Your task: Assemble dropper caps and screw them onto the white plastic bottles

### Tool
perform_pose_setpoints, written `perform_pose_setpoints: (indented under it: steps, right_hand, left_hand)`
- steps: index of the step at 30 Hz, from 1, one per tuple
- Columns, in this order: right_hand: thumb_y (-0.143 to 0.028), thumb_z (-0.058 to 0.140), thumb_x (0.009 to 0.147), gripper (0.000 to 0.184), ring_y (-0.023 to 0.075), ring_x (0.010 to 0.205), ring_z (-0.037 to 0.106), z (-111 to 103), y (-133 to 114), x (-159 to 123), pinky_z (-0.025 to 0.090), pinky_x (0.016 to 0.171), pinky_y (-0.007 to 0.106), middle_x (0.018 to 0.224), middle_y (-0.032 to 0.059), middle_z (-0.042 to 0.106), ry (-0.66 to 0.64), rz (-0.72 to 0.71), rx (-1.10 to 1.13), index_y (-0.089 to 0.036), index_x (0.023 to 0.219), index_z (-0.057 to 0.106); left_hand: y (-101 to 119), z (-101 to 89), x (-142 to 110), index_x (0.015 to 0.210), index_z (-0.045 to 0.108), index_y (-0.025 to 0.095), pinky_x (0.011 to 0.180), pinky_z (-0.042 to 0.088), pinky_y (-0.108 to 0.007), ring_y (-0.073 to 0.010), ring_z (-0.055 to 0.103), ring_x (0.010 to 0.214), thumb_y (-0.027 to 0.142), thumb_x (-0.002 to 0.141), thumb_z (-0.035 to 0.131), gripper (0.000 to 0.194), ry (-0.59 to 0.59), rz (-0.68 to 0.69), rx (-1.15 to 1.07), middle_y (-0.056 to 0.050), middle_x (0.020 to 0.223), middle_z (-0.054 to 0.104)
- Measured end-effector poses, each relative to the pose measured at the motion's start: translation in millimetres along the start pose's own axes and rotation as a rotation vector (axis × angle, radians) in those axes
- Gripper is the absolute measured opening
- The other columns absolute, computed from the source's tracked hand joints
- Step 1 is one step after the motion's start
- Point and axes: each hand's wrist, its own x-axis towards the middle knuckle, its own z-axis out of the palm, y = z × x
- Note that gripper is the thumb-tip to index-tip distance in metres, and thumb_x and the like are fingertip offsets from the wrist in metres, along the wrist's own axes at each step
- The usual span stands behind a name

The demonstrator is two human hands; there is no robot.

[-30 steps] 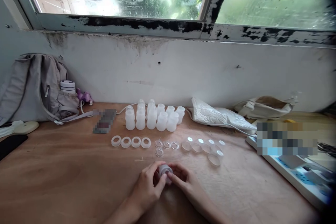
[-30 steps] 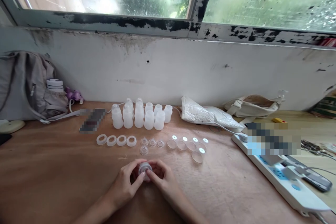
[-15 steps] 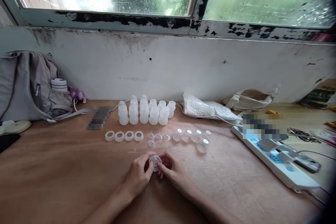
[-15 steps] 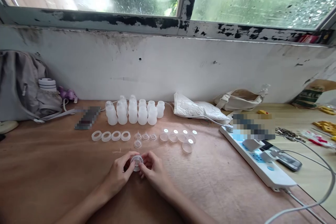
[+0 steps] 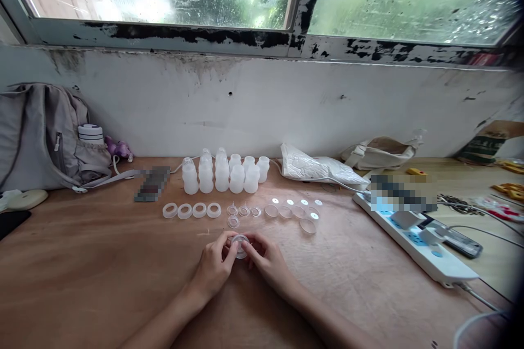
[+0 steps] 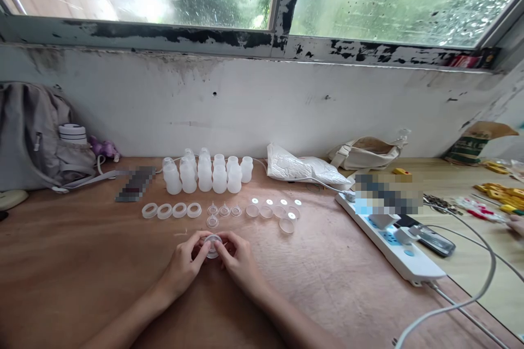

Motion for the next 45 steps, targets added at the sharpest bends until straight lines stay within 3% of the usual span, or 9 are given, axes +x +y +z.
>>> perform_pose_setpoints:
  steps: [7, 12, 16, 25, 32, 39, 42, 45]
  right_hand:
    - [-0.04, 0.044, 0.082, 0.032, 0.011, 0.049, 0.05, 0.9, 0.7, -0.2, 0.042, 0.044, 0.022, 0.071, 0.0038, 0.06, 0.035, -0.037, -0.114, -0.019, 0.098, 0.063]
    - [-0.037, 0.042, 0.084, 0.03, 0.0154, 0.062, 0.053, 1.5, -3.2, -0.8, 0.043, 0.052, 0.024, 0.073, 0.0049, 0.059, 0.058, -0.134, -0.249, -0.022, 0.096, 0.065]
    - [-0.034, 0.04, 0.085, 0.03, 0.015, 0.063, 0.052, 3.2, -6.1, -0.7, 0.041, 0.058, 0.025, 0.068, 0.0037, 0.056, 0.056, -0.192, -0.322, -0.022, 0.092, 0.066]
    - [-0.031, 0.042, 0.085, 0.028, 0.0143, 0.061, 0.052, 4.2, -7.1, -1.8, 0.04, 0.057, 0.025, 0.067, 0.0034, 0.056, 0.059, -0.185, -0.34, -0.021, 0.091, 0.066]
    - [-0.033, 0.044, 0.082, 0.025, 0.0152, 0.067, 0.056, 6.1, -2.7, -0.8, 0.044, 0.06, 0.025, 0.078, 0.0045, 0.063, 0.023, -0.09, -0.179, -0.017, 0.089, 0.062]
    - [-0.028, 0.045, 0.08, 0.017, 0.0127, 0.061, 0.054, 8.1, -3.1, -1.2, 0.043, 0.055, 0.023, 0.07, 0.0026, 0.059, 0.052, -0.084, -0.232, -0.015, 0.077, 0.056]
    - [-0.02, 0.046, 0.078, 0.011, 0.012, 0.061, 0.053, 5.9, -5.5, -2.0, 0.043, 0.055, 0.022, 0.073, 0.0019, 0.058, 0.047, -0.122, -0.24, -0.016, 0.084, 0.054]
    - [-0.016, 0.044, 0.077, 0.018, 0.0114, 0.061, 0.054, 3.9, -4.8, -2.4, 0.043, 0.055, 0.021, 0.076, 0.0009, 0.058, 0.024, -0.135, -0.207, -0.018, 0.095, 0.05]
  left_hand:
    - [0.8, -0.6, 0.6, 0.087, 0.054, 0.019, 0.056, 0.041, -0.021, -0.0134, 0.057, 0.059, 0.033, 0.082, 0.038, 0.022, -0.011, -0.035, -0.019, 0.0, 0.066, 0.062]
    - [0.0, 0.3, 0.5, 0.081, 0.053, 0.018, 0.054, 0.041, -0.021, -0.0134, 0.057, 0.059, 0.033, 0.082, 0.039, 0.021, 0.006, -0.051, -0.021, 0.0, 0.065, 0.06]
    - [-3.1, 1.7, 0.3, 0.076, 0.051, 0.018, 0.048, 0.038, -0.019, -0.0111, 0.052, 0.05, 0.033, 0.082, 0.039, 0.021, 0.018, -0.039, 0.007, 0.002, 0.058, 0.056]
    - [-4.3, 3.9, -0.5, 0.071, 0.046, 0.019, 0.046, 0.033, -0.018, -0.0098, 0.048, 0.044, 0.031, 0.08, 0.04, 0.016, 0.053, -0.025, 0.033, 0.005, 0.051, 0.049]
    - [-1.3, 3.4, -1.0, 0.072, 0.047, 0.019, 0.049, 0.035, -0.019, -0.0108, 0.052, 0.052, 0.028, 0.078, 0.042, 0.012, 0.043, -0.027, 0.033, 0.003, 0.056, 0.055]
    - [-3.2, 5.0, -1.1, 0.073, 0.046, 0.019, 0.051, 0.037, -0.02, -0.011, 0.052, 0.051, 0.026, 0.078, 0.043, 0.009, 0.041, -0.026, 0.091, 0.004, 0.055, 0.053]
    - [-2.1, 4.5, -1.2, 0.082, 0.048, 0.02, 0.056, 0.04, -0.02, -0.0113, 0.055, 0.056, 0.025, 0.079, 0.042, 0.008, 0.043, -0.006, 0.07, 0.002, 0.065, 0.058]
    - [-1.4, 3.9, -2.3, 0.092, 0.046, 0.021, 0.059, 0.041, -0.021, -0.0114, 0.056, 0.06, 0.022, 0.077, 0.045, 0.016, 0.025, 0.035, 0.07, 0.001, 0.076, 0.06]
